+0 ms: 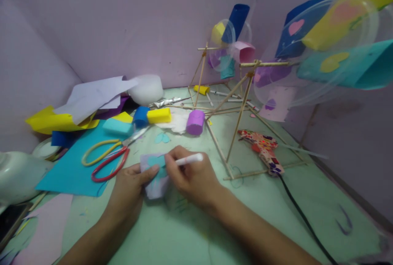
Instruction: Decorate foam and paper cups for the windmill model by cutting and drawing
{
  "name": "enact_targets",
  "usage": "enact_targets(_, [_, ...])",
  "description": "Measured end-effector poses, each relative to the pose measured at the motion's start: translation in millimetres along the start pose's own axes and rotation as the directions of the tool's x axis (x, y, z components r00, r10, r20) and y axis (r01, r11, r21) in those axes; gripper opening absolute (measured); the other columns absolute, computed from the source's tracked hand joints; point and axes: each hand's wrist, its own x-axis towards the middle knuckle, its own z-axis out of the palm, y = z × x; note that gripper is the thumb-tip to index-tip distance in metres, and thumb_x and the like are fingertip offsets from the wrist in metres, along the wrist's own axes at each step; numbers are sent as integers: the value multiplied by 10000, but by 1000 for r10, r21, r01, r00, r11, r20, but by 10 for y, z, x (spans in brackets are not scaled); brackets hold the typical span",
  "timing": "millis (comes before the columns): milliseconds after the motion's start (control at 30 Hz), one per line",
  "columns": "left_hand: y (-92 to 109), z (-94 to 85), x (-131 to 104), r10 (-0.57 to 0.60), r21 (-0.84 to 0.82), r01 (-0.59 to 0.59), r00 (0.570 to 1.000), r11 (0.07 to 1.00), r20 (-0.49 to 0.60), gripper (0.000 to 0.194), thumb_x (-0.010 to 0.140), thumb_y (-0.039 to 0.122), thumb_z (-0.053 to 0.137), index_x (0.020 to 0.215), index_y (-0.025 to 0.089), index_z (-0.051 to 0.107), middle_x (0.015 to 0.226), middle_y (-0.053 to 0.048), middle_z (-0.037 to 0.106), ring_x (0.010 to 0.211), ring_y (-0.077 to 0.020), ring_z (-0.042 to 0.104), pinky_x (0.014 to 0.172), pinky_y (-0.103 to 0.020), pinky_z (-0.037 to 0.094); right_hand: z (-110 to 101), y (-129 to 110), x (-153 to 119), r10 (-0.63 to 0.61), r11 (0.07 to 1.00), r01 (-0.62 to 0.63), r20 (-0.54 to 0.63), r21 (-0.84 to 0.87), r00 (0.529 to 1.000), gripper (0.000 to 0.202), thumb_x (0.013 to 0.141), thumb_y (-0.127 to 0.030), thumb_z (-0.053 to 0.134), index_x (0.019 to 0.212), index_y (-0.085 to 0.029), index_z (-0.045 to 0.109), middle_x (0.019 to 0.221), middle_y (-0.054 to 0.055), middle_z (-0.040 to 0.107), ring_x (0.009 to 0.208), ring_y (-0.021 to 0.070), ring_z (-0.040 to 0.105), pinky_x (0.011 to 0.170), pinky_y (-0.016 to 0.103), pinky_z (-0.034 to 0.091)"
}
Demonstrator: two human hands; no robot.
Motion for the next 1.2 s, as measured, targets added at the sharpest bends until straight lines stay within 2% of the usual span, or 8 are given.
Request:
enact_targets(300, [20, -1, -1, -20, 16, 20, 1000, 1000, -4, 265, 453, 275, 830, 623, 110, 711, 537, -30, 663, 525, -148, 572, 557, -273, 470, -37, -6, 29, 70, 990, -61, -65, 123, 995, 235, 881, -268, 459, 677, -181, 536, 523, -38, 491, 462, 88, 455, 439, 204, 375])
enact_targets(567, [8, -4, -4, -24, 9, 24, 1000, 1000, -16, 283, 438, 256, 828, 646, 99, 719, 525, -32, 663, 513, -148, 574, 532, -259, 462, -4, -2, 12, 49, 995, -48, -2, 90, 999, 235, 883, -253, 461, 670, -178, 523, 550, -36, 477, 478, 80, 429, 437, 200, 351])
enact_targets(933, [5, -17, 9, -10, 10, 10, 1000, 1000, 6, 263, 472, 245, 810, 660, 88, 717, 533, -37, 669, 506, -148, 576, 516, -254, 458, 13, 4, 14, 41, 995, -43, 18, 91, 999, 240, 893, -247, 459, 674, -172, 522, 563, -40, 464, 497, 77, 417, 465, 203, 345])
enact_targets(1200, [-9, -14, 13, -15, 4, 15, 1000, 1000, -9, 266, 444, 242, 821, 636, 90, 716, 512, -30, 661, 478, -129, 556, 496, -241, 451, 1, 21, 11, 74, 995, -76, 25, 71, 997, 246, 895, -264, 454, 680, -165, 522, 548, -44, 453, 483, 73, 405, 456, 200, 331])
